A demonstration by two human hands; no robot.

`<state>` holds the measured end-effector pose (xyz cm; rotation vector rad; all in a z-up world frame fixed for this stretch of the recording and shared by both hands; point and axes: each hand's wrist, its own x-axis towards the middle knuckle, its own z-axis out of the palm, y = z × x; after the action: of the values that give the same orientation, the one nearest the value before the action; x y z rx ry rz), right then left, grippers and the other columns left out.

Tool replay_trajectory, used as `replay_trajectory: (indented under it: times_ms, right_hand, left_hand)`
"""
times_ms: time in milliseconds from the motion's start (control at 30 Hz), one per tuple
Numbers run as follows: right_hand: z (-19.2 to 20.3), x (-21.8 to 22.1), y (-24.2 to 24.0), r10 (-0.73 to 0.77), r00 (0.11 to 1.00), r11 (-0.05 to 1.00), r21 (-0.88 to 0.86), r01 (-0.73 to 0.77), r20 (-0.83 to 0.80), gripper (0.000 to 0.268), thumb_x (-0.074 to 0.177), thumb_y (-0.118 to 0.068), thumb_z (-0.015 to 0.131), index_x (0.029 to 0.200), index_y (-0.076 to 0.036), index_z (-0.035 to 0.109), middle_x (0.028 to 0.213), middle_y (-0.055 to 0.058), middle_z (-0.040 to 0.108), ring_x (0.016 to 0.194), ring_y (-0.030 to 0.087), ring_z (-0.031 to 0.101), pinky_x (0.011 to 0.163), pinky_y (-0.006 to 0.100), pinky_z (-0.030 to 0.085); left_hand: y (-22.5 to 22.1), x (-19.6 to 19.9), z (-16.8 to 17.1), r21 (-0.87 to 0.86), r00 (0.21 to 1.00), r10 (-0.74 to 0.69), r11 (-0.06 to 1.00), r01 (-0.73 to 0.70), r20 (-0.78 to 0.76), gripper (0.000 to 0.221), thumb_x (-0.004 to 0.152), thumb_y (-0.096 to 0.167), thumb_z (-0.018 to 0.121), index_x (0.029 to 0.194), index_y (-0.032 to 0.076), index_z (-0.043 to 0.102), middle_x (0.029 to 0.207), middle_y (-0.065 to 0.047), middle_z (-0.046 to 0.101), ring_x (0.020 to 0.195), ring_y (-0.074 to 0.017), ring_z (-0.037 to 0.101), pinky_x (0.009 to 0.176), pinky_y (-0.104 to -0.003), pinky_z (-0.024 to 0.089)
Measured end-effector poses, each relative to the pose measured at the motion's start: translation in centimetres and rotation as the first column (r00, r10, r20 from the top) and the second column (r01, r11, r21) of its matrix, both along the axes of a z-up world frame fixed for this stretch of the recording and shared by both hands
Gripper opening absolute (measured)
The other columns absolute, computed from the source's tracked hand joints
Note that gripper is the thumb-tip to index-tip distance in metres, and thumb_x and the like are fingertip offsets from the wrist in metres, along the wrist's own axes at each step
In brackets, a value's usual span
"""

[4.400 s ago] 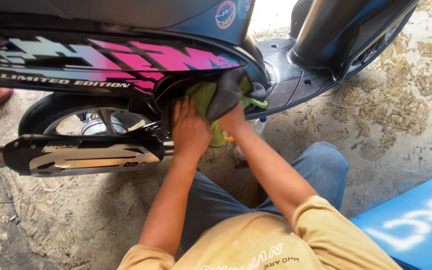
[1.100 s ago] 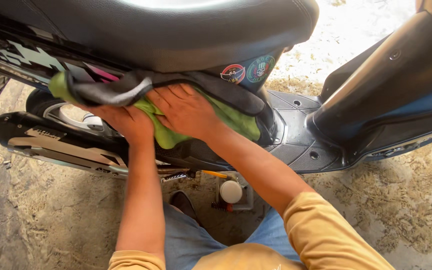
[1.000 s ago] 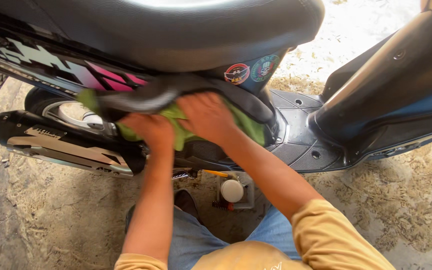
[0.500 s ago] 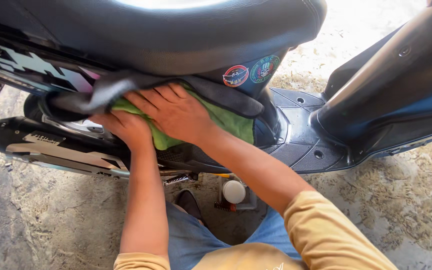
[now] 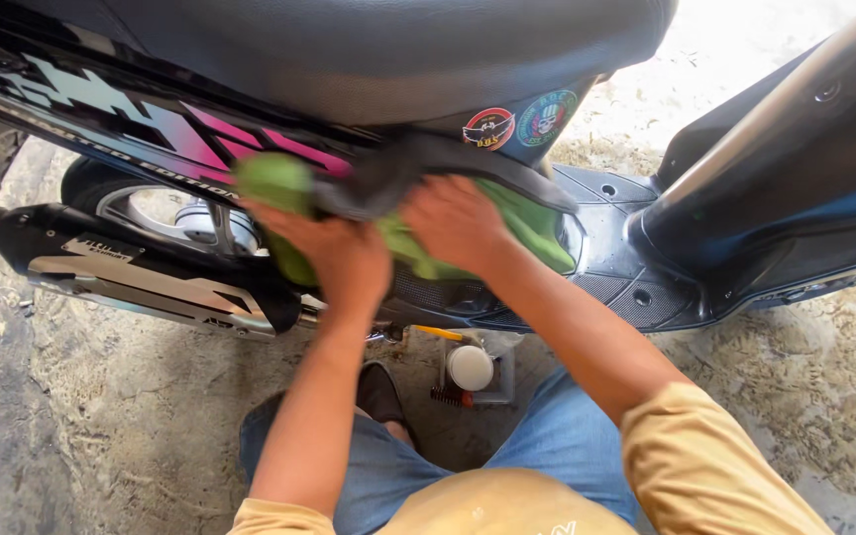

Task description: The person applies a white substance from a jar to a scooter using a yellow brush, then wipes the scooter with a green cloth. The person cleans the front, side panels, and rear sections of the scooter.

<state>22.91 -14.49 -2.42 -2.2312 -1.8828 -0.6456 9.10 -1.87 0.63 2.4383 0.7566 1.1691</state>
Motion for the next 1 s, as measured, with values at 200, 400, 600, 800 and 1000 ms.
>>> replay_trajectory:
  times_ms: [200, 400, 600, 800, 1000]
  right_hand:
    - [0.9, -1.3, 3.0, 0.082, 0.997, 0.944, 0.319, -0.08, 0.006, 0.061, 0.09, -0.043, 0.073, 0.146, -0.02, 0.062, 0.138, 0.001, 0.062, 0.119, 0.021, 0.057, 0.105, 0.04, 0.043]
    - [-8.8, 0.8, -8.1, -0.263, 0.872, 0.92, 0.165, 0.356, -0.414, 0.073, 0.078, -0.045, 0.08, 0.136, -0.007, 0.056, 0.138, 0.021, 0.053, 0.133, 0.045, 0.046, 0.117, 0.059, 0.03]
    - [-6.6, -1.6, -6.3, -0.212, 0.817, 0.832, 0.339, 0.438, -0.536, 0.068, 0.075, -0.02, 0.065, 0.138, 0.003, 0.056, 0.147, 0.03, 0.047, 0.138, 0.055, 0.039, 0.122, 0.062, 0.015]
    - [0.1, -0.2, 1.3, 0.021, 0.972, 0.978, 0.206, 0.029, -0.233, 0.064, 0.096, -0.051, 0.07, 0.13, 0.003, 0.066, 0.139, 0.023, 0.058, 0.147, 0.039, 0.044, 0.132, 0.056, 0.015]
    - [-0.1, 5.4, -2.7, -0.297, 0.906, 0.836, 0.377, 0.4, -0.301, 0.073, 0.096, -0.044, 0.068, 0.151, -0.001, 0.05, 0.158, 0.028, 0.042, 0.152, 0.048, 0.026, 0.124, 0.067, 0.007]
  left_hand:
    - [5.1, 0.6, -1.1, -0.166, 0.979, 0.062, 0.986, -0.03, 0.194, 0.055, 0.11, 0.019, 0.047, 0.153, -0.013, 0.034, 0.157, -0.041, 0.036, 0.152, -0.0528, 0.026, 0.13, -0.064, 0.009]
    - [-4.4, 1.2, -4.5, 0.25, 0.818, 0.061, 0.963, 0.103, -0.571, 0.05, 0.094, 0.052, 0.065, 0.11, 0.005, 0.07, 0.148, -0.04, 0.038, 0.139, -0.0686, 0.018, 0.11, -0.078, 0.005]
    - [-5.2, -0.2, -3.5, 0.254, 0.804, -0.114, 0.915, 0.314, -0.583, 0.062, 0.095, 0.04, 0.069, 0.144, 0.006, 0.052, 0.156, -0.015, 0.04, 0.152, -0.0534, 0.021, 0.123, -0.076, 0.012]
    - [-0.5, -1.0, 0.4, 0.165, 0.978, -0.023, 0.985, 0.058, -0.207, 0.089, 0.105, 0.033, 0.063, 0.16, -0.022, 0.02, 0.167, -0.04, 0.014, 0.155, -0.0624, -0.005, 0.128, -0.074, 0.0]
    - [-2.9, 2.8, 3.6, 0.128, 0.824, -0.067, 0.978, 0.167, -0.563, 0.067, 0.097, 0.041, 0.063, 0.137, -0.011, 0.051, 0.154, -0.026, 0.034, 0.152, -0.0555, 0.004, 0.115, -0.077, -0.002]
